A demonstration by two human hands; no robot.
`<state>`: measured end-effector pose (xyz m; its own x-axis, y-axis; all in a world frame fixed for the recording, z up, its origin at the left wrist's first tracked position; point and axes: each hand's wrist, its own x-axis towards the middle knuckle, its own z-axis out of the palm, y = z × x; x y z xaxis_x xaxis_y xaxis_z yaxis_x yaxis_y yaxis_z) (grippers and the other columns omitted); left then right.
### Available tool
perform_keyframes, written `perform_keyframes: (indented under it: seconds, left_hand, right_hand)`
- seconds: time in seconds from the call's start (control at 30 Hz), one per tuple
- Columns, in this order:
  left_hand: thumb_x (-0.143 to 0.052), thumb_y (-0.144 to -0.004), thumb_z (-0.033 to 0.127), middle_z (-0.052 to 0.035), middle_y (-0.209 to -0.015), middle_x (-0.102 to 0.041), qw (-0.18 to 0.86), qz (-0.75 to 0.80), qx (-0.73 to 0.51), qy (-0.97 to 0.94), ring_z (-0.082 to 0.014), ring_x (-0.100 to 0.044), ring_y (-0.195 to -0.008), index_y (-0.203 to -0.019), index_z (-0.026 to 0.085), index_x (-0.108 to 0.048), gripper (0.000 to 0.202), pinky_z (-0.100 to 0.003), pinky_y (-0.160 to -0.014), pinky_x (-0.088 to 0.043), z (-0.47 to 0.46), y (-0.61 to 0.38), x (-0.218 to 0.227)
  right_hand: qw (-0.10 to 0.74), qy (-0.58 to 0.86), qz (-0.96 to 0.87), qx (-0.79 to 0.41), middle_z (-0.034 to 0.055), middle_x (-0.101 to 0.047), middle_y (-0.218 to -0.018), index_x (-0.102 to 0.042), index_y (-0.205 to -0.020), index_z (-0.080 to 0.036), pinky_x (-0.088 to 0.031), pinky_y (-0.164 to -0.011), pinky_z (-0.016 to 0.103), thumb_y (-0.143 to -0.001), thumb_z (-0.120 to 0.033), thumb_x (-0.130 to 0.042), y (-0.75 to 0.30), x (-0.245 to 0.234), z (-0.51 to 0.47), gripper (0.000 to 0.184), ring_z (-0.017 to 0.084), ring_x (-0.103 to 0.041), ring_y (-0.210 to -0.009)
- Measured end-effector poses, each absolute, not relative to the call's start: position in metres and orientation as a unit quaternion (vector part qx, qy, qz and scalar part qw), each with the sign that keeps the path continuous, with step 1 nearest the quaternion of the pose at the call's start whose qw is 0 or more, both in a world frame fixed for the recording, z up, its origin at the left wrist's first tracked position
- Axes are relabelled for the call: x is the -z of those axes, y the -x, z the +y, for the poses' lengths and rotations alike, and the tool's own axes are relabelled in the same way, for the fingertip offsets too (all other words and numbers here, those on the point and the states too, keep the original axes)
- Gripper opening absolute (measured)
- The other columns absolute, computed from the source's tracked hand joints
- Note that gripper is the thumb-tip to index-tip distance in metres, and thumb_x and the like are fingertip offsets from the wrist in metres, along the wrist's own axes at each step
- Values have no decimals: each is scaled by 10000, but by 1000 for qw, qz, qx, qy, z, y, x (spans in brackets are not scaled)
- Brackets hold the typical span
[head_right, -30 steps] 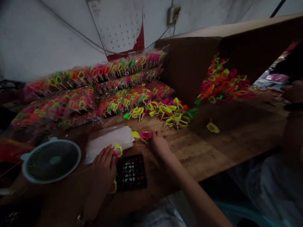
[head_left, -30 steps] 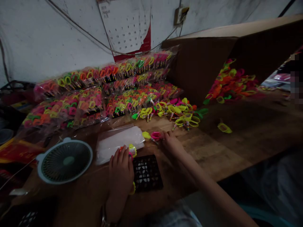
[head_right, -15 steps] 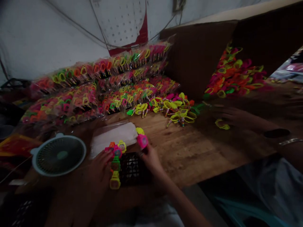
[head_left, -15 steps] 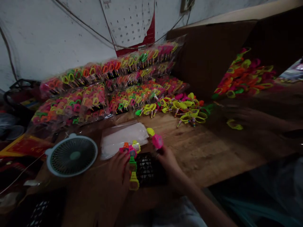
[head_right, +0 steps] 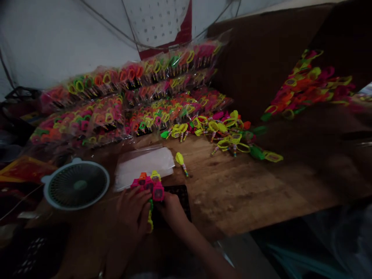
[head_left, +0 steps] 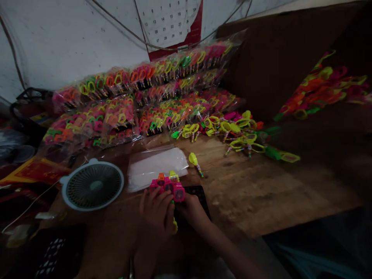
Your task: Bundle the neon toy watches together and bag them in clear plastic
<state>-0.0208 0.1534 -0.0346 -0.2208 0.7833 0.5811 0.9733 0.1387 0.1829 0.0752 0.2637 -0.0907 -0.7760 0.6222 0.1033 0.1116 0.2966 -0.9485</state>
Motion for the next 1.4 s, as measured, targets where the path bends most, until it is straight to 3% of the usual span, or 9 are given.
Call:
perform_keyframes:
  seconds: [0.2, 0.4, 0.67, 0.73, 0.83, 0.97, 1.1, 1.23, 1.4]
  left_hand:
    - [-517, -846, 240, -38, -1121, -669, 168, -727, 242, 621, -225, -495, -1210, -1147, 218, -552, 304, -450, -1098, -245, 154, 31, 39]
    - [-410, -908, 375, -102, -1435, -418, 98, -788, 160, 587, -270, -261, -1379, -1431, 163, -270, 582, -511, -1106, -213, 171, 33, 30]
    - [-497, -872, 310, -23, -1325, -546, 107, -773, 157, 606, -272, -397, -1288, -1262, 316, -526, 391, -520, -1025, -340, 173, 41, 40]
    - [-519, -860, 312, -26, -1298, -566, 102, -775, 169, 600, -265, -409, -1280, -1235, 312, -550, 376, -499, -1023, -352, 174, 42, 40]
    - [-545, -842, 372, -57, -1293, -568, 86, -781, 174, 594, -269, -425, -1272, -1304, 267, -480, 478, -490, -1022, -357, 176, 41, 36]
    - [-644, -766, 428, -112, -1268, -574, 90, -801, 187, 561, -292, -452, -1244, -1354, 190, -395, 682, -491, -1011, -368, 180, 33, 30]
    - [-662, -752, 351, -122, -1212, -596, 114, -803, 226, 539, -291, -494, -1189, -1275, 175, -457, 589, -480, -1003, -381, 184, 25, 28]
    - [-602, -799, 329, -133, -1195, -600, 116, -803, 239, 533, -307, -492, -1188, -1274, 165, -457, 523, -507, -1012, -366, 187, 22, 30]
    - [-510, -865, 336, -112, -1243, -587, 64, -797, 295, 524, -273, -480, -1229, -1279, 182, -467, 444, -482, -1046, -366, 184, 30, 29]
  right_hand:
    - [206, 231, -795, -522, 54, -739, -794, -714, -809, -186, -469, -647, 257, -747, -113, -537, -68, 87, 266, 201, 209, -667, -711]
    - [189, 265, -819, -473, 86, -737, -838, -710, -835, -178, -481, -687, 259, -756, -57, -464, -67, 90, 250, 286, 192, -665, -732]
    - [183, 173, -802, -542, 62, -717, -952, -664, -1003, -159, -502, -766, 267, -780, -137, -567, -77, 88, 296, 244, 196, -663, -857]
    - [189, 295, -804, -480, 80, -703, -982, -622, -1084, -151, -503, -766, 268, -798, -134, -552, -80, 78, 323, 294, 198, -662, -877]
    - [157, 516, -808, -237, 191, -635, -1075, -606, -1091, -95, -500, -753, 330, -842, -130, -480, -76, 66, 350, 282, 276, -629, -971]
    - [87, 526, -833, -146, 220, -621, -1052, -649, -964, -93, -487, -715, 324, -862, -78, -387, -70, 65, 356, 281, 291, -621, -978]
    - [132, 506, -810, -266, 141, -686, -916, -611, -1024, -129, -494, -702, 306, -833, -126, -470, -80, 79, 348, 238, 239, -665, -835]
    - [255, 378, -680, -574, 96, -700, -978, -575, -1067, -150, -516, -740, 315, -739, -200, -580, -98, 94, 323, 332, 221, -658, -865]
    - [222, 286, -539, -760, 43, -718, -849, -669, -916, -162, -539, -677, 336, -663, -329, -687, -104, 95, 270, 304, 212, -650, -728]
